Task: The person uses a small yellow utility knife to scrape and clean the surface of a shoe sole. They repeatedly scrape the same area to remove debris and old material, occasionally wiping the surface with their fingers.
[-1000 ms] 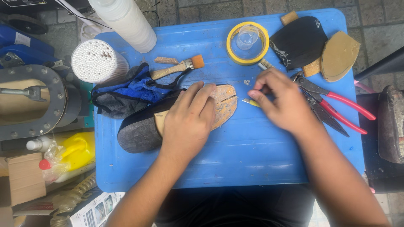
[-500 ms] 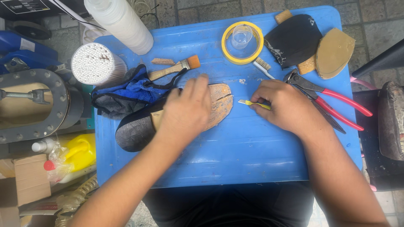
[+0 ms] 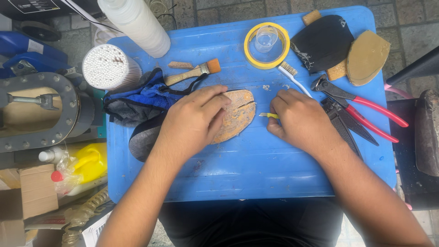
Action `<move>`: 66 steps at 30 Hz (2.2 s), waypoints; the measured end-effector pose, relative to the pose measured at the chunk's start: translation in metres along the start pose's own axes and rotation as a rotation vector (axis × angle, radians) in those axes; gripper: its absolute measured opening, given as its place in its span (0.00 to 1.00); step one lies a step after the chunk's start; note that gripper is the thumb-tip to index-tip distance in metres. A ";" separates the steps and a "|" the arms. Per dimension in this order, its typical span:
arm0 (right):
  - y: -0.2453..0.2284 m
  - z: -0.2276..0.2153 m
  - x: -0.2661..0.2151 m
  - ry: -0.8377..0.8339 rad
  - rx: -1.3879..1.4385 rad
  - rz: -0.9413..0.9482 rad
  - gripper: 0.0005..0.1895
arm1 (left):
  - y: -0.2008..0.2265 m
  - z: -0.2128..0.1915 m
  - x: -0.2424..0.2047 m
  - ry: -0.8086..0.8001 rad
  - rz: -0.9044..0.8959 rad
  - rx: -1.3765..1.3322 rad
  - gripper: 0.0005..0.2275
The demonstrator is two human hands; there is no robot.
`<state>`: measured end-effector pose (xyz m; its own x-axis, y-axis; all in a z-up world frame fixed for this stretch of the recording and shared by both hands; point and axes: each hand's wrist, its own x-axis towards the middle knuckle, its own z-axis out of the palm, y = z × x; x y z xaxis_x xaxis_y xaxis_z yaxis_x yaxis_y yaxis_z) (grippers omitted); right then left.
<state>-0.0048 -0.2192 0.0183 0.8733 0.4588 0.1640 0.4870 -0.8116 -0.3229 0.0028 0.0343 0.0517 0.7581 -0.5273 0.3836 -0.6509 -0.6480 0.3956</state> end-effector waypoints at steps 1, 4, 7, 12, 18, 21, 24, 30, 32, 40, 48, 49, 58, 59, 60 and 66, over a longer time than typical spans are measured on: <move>-0.001 0.001 0.000 0.004 0.000 -0.008 0.10 | -0.001 0.000 0.000 -0.017 -0.031 -0.029 0.10; -0.002 0.001 -0.002 0.014 0.011 -0.031 0.09 | -0.004 0.001 0.001 -0.032 -0.098 -0.110 0.09; 0.004 0.000 -0.004 -0.031 0.152 -0.020 0.09 | -0.004 0.010 0.000 0.028 -0.131 -0.175 0.09; 0.007 0.018 -0.002 0.021 0.756 0.000 0.09 | 0.000 0.022 -0.008 0.147 -0.297 -0.264 0.10; -0.013 0.044 0.006 0.108 0.852 0.192 0.09 | -0.002 0.034 -0.012 0.295 -0.229 -0.182 0.11; -0.019 0.041 0.005 0.207 0.697 0.105 0.08 | -0.003 0.036 -0.011 0.315 -0.223 -0.204 0.11; -0.019 0.040 0.007 0.206 0.725 0.133 0.08 | -0.001 0.036 -0.012 0.328 -0.235 -0.214 0.11; -0.023 0.049 0.009 0.277 0.701 0.092 0.09 | -0.002 0.038 -0.013 0.344 -0.203 -0.216 0.11; -0.024 0.050 0.010 0.274 0.702 0.093 0.09 | -0.002 0.038 -0.012 0.338 -0.205 -0.220 0.12; -0.022 0.040 0.013 0.200 0.710 0.067 0.08 | -0.003 0.036 -0.012 0.309 -0.232 -0.230 0.11; -0.024 0.040 0.011 0.278 0.630 0.125 0.05 | -0.003 0.035 -0.013 0.302 -0.238 -0.220 0.11; -0.024 0.040 0.011 0.279 0.634 0.129 0.05 | -0.003 0.036 -0.013 0.304 -0.236 -0.222 0.11; -0.026 0.049 0.012 0.300 0.632 0.096 0.08 | -0.001 0.038 -0.012 0.320 -0.220 -0.242 0.11; -0.025 0.050 0.012 0.302 0.634 0.094 0.08 | -0.001 0.037 -0.012 0.322 -0.218 -0.246 0.11; -0.025 0.050 0.013 0.304 0.637 0.092 0.08 | -0.001 0.036 -0.011 0.323 -0.217 -0.251 0.11; -0.034 0.044 0.012 0.315 0.536 0.028 0.07 | -0.002 0.036 -0.011 0.331 -0.197 -0.245 0.11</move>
<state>-0.0116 -0.1701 -0.0099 0.8877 0.2450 0.3898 0.4603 -0.4900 -0.7403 -0.0030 0.0211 0.0166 0.8409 -0.1772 0.5113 -0.5159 -0.5480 0.6585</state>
